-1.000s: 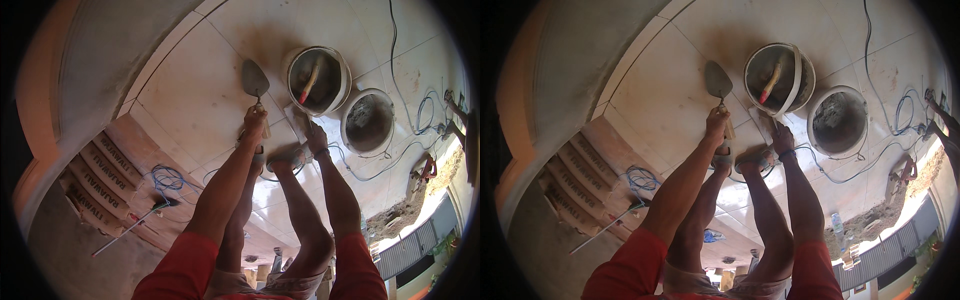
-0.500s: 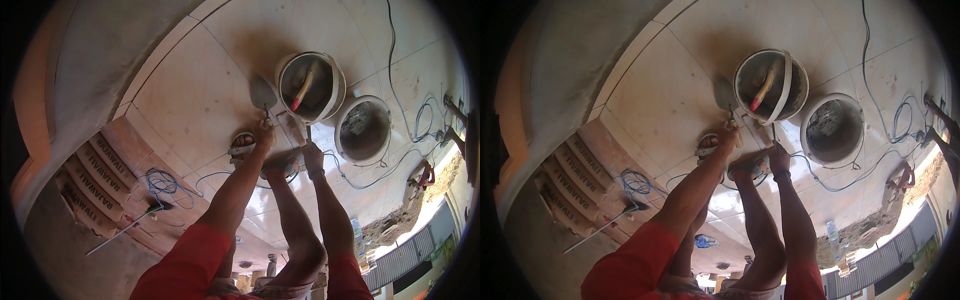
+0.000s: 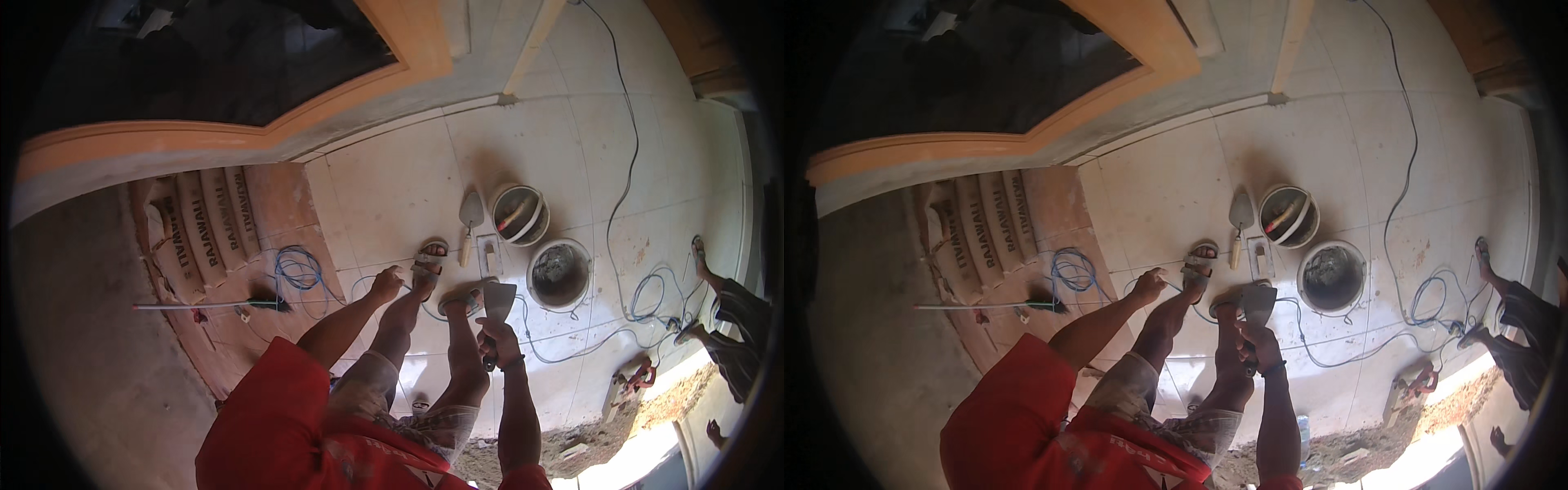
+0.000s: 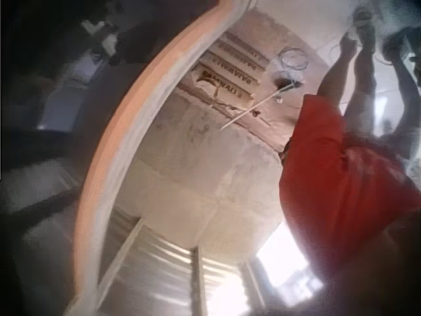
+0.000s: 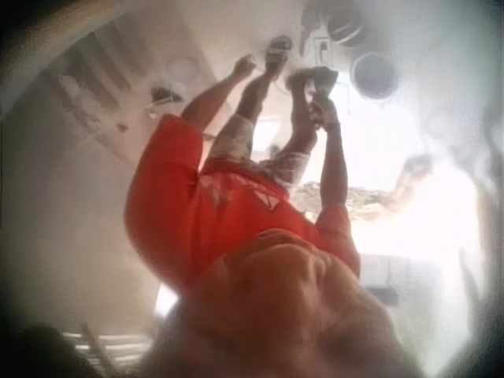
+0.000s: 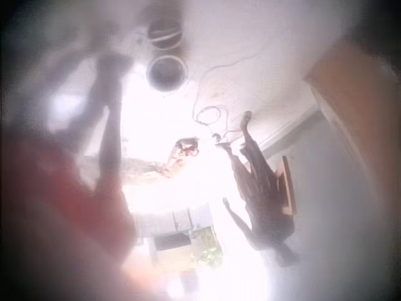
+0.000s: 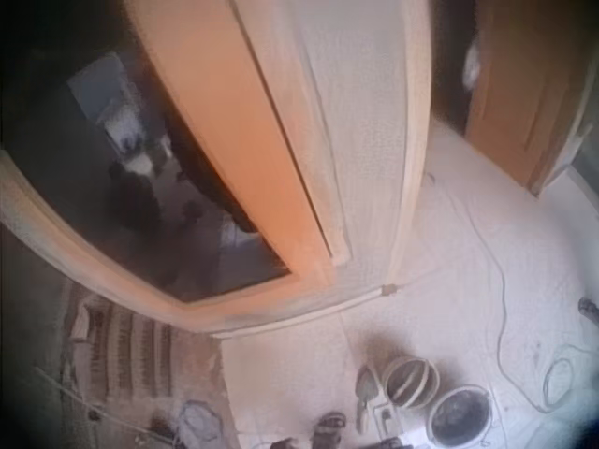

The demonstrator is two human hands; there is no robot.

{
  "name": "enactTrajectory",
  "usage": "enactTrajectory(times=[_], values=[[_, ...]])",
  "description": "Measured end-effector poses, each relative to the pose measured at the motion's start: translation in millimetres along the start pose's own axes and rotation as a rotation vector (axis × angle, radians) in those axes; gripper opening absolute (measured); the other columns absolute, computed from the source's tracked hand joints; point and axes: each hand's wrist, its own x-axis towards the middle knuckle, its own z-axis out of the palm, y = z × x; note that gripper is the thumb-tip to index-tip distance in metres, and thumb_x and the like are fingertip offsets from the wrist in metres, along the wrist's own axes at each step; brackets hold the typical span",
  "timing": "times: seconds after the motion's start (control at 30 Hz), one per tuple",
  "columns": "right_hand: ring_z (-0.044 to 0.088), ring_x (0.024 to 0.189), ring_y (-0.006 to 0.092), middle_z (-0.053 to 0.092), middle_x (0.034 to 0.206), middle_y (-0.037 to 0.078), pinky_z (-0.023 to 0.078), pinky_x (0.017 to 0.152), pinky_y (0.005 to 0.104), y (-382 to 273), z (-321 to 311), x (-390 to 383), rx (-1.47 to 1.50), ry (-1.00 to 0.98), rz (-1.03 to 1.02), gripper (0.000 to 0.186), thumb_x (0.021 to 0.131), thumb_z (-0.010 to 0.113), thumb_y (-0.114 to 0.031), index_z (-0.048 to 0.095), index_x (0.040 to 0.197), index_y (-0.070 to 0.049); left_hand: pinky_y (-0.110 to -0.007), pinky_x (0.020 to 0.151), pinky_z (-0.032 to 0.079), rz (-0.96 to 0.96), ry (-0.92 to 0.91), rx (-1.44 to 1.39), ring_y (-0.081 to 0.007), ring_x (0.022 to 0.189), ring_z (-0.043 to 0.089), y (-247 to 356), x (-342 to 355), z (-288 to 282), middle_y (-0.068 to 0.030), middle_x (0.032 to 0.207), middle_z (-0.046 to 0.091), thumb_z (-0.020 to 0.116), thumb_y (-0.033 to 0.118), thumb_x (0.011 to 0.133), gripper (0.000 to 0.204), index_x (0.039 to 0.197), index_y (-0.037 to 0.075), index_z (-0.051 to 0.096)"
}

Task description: The person scoops grout from a bucket using a trowel and applies it to the joints between floor tiles. They then use a smaller tool to smooth and clean the grout lines along the edges of the tiles.

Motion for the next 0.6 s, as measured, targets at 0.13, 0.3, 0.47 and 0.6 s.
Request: enactTrajectory(times=[0.13, 0.3, 0.47, 0.6], values=[[0.054, 0.051, 0.0131, 0.060, 0.068, 0.005, 0.047, 0.046, 0.0282, 21, 6, -38, -0.423, 0.184, -0.049, 0.020, 0.089, 0.061, -0.021, 0.062, 0.099, -0.004, -0.039, 0.088, 0.051, -0.244, 0.168, -0.046, -0.0339, 0.098, 0.065, -12, -140, -63, -0.0187, 0.103, 0.067, 0.066, 0.017, 0.079, 0.032, 0.110, 0.006, 0.065], [0.055, 0.046, 0.0217, 0.060, 0.065, 0.015, 0.052, 0.042, 0.0369, 14, -28, -104, -0.661, 0.281, 0.147, 0.021, 0.086, 0.059, -0.018, 0.059, 0.097, -0.001, -0.037, 0.072, 0.054, -0.523, 0.273, -0.378, -0.0240, 0.077, 0.067, -62, -303, -32, -0.0140, 0.083, 0.069, 0.071, 0.021, 0.079, 0.034, 0.108, 0.005, 0.066], [0.056, 0.045, 0.0246, 0.065, 0.070, 0.020, 0.051, 0.042, 0.0405, -28, -66, -153, -0.924, 0.404, 0.301, 0.024, 0.091, 0.055, -0.015, 0.059, 0.107, 0.003, -0.031, 0.044, 0.046, -0.612, 0.351, -0.716, -0.0168, 0.051, 0.058, -80, -383, 3, -0.0076, 0.063, 0.061, 0.069, 0.023, 0.083, 0.035, 0.112, 0.005, 0.063], [0.057, 0.045, 0.0299, 0.065, 0.071, 0.022, 0.049, 0.042, 0.0451, -73, -149, -141, -0.910, 0.460, 0.298, 0.028, 0.089, 0.058, -0.018, 0.056, 0.107, 0.004, -0.032, 0.042, 0.045, -0.580, 0.362, -0.857, -0.0173, 0.050, 0.058, -73, -386, 12, -0.0075, 0.062, 0.060, 0.068, 0.021, 0.083, 0.030, 0.109, 0.005, 0.063]])
